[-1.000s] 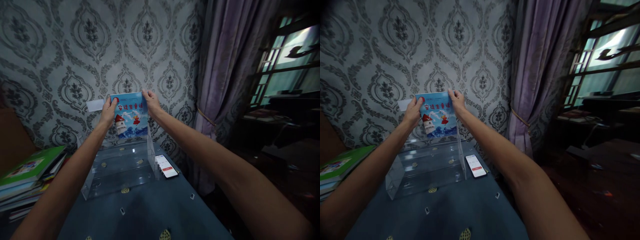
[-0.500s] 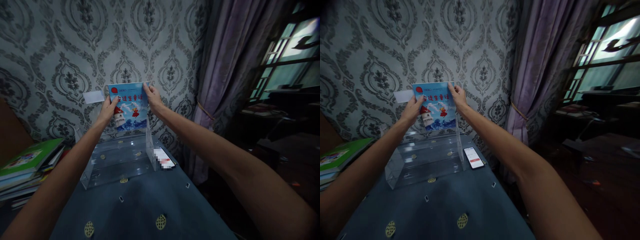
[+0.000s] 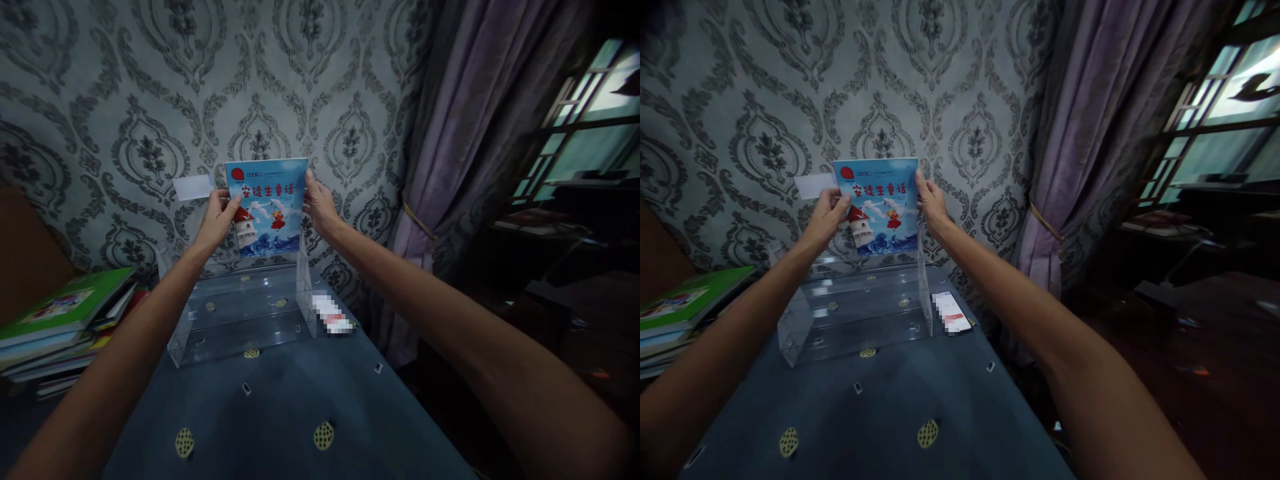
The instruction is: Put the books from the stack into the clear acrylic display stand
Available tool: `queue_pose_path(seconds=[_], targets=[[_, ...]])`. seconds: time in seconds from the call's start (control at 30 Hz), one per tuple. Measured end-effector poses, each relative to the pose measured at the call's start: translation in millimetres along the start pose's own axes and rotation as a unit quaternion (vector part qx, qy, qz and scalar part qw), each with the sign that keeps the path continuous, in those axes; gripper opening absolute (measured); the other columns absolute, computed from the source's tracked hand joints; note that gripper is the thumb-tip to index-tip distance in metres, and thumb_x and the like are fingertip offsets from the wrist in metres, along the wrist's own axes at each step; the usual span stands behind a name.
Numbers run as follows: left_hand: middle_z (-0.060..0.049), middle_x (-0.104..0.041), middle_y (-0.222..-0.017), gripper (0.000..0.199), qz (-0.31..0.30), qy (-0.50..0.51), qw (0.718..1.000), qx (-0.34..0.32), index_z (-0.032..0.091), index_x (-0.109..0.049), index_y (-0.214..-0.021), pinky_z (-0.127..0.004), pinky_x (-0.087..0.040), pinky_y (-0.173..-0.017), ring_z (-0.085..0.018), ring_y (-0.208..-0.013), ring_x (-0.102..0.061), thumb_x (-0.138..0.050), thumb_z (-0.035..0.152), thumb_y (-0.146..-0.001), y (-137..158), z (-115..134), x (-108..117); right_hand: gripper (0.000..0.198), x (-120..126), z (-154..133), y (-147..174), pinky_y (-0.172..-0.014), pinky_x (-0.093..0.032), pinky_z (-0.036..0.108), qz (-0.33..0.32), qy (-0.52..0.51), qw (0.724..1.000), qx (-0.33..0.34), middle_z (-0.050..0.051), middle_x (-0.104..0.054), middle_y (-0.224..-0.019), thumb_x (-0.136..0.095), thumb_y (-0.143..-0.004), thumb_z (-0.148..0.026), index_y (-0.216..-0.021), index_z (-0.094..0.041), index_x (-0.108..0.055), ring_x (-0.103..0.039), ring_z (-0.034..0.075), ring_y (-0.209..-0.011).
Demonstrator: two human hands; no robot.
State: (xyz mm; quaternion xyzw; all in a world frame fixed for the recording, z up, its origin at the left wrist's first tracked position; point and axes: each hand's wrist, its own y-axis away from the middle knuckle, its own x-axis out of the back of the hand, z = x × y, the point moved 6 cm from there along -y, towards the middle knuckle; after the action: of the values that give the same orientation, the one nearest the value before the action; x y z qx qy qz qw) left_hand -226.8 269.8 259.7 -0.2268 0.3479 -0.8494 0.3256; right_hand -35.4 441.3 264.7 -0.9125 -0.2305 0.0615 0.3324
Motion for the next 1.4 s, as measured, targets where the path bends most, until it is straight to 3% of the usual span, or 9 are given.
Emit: queue_pose_path(seconds=[0.1,0.2,0.3,0.4,0.5,0.7,0.93,1.1,1.4], targets=[[-0.005,-0.065,-0.099,0.038,0.063,-0.052,0.995,-0.056,0.021,-0.049,-0.112,-0.037,-0.05,-0.092,-0.02,-0.099,-0.064,-0.06,0.051,-0.091,28.6,22.3,18.6,0.056,20.0,-6.9,25.3,-0.072,-0.051,0.029,0.14,-0.088,0.986,-0.031,0.003,-0.065,-0.09,-0.043,-0.09,-0.076,-0.096,-0.022,-0.058,-0.064,0.017,-0.086],[-0.007,-0.067,-0.103,0.027,0.083,-0.054,0.992,-0.081,0.02,-0.051,-0.113,-0.034,-0.051,-0.089,-0.02,-0.101,-0.065,-0.05,0.043,-0.098,91.5,41.1,28.9,0.045,25.3,-35.2,92.7,-0.076,-0.05,0.028,0.21,-0.064,0.971,0.095,0.0,-0.062,-0.081,-0.05,-0.094,-0.064,-0.083,-0.021,-0.059,-0.062,0.015,-0.082],[-0.005,-0.069,-0.099,0.018,-0.002,-0.121,0.991,-0.063,0.022,-0.058,-0.108,-0.032,-0.053,-0.086,-0.019,-0.094,-0.067,-0.045,0.034,-0.101,177.1,40.3,21.2,0.034,-16.2,-42.8,184.4,-0.071,-0.047,0.027,0.035,0.024,0.985,0.167,0.0,-0.062,-0.075,-0.051,-0.1,-0.043,-0.078,-0.021,-0.063,-0.059,0.015,-0.074],[-0.004,-0.072,-0.1,0.018,-0.148,-0.173,0.969,-0.092,0.026,-0.063,-0.111,-0.033,-0.056,-0.085,-0.022,-0.095,-0.07,-0.053,0.026,-0.097,256.7,29.3,9.0,0.025,-76.0,-21.0,277.9,-0.071,-0.048,0.03,-0.21,0.073,0.958,0.18,0.003,-0.066,-0.076,-0.053,-0.1,-0.03,-0.08,-0.022,-0.065,-0.062,0.018,-0.074],[-0.004,-0.073,-0.097,0.019,-0.166,-0.21,0.96,-0.076,0.027,-0.065,-0.11,-0.036,-0.058,-0.086,-0.024,-0.094,-0.071,-0.05,0.024,-0.097,294.8,10.4,26.9,0.02,-117.1,11.1,335.5,-0.079,-0.049,0.033,-0.314,0.064,0.939,0.121,0.005,-0.07,-0.084,-0.052,-0.099,-0.025,-0.084,-0.021,-0.065,-0.064,0.019,-0.083],[-0.006,-0.071,-0.095,0.025,0.01,-0.352,0.936,0.0,0.022,-0.064,-0.103,-0.036,-0.055,-0.084,-0.023,-0.092,-0.069,-0.041,0.029,-0.101,279.3,-26.1,125.2,0.017,-167.3,50.2,376.0,-0.079,-0.047,0.031,-0.362,0.058,0.93,-0.019,0.004,-0.07,-0.086,-0.054,-0.096,-0.024,-0.089,-0.02,-0.068,-0.064,0.019,-0.084],[-0.018,-0.067,-0.108,0.031,0.136,-0.466,0.872,0.054,0.015,-0.063,-0.109,-0.054,-0.042,-0.101,-0.035,-0.109,-0.057,-0.044,0.035,-0.094,251.0,-37.1,219.7,0.017,-174.7,55.7,394.8,-0.083,-0.048,0.034,-0.398,0.059,0.914,-0.051,0.006,-0.071,-0.093,-0.056,-0.096,-0.027,-0.097,-0.021,-0.071,-0.065,0.022,-0.091],[-0.029,-0.046,-0.147,0.06,0.099,-0.632,0.756,0.136,0.005,-0.049,-0.137,-0.056,-0.029,-0.113,-0.043,-0.137,-0.04,-0.059,0.032,-0.085,233.5,-33.9,258.7,0.017,-173.9,50.7,391.5,-0.085,-0.048,0.034,-0.408,0.05,0.911,-0.031,0.007,-0.072,-0.095,-0.054,-0.097,-0.025,-0.099,-0.02,-0.071,-0.066,0.021,-0.094],[-0.028,-0.057,-0.136,0.052,0.009,-0.682,0.698,0.216,0.002,-0.056,-0.129,-0.066,-0.029,-0.109,-0.044,-0.128,-0.05,-0.045,0.037,-0.091,225.7,-36.8,272.0,0.013,-175.5,40.7,391.5,-0.081,-0.05,0.03,-0.412,0.085,0.907,-0.022,0.005,-0.072,-0.091,-0.06,-0.094,-0.017,-0.097,-0.019,-0.073,-0.065,0.017,-0.085]])
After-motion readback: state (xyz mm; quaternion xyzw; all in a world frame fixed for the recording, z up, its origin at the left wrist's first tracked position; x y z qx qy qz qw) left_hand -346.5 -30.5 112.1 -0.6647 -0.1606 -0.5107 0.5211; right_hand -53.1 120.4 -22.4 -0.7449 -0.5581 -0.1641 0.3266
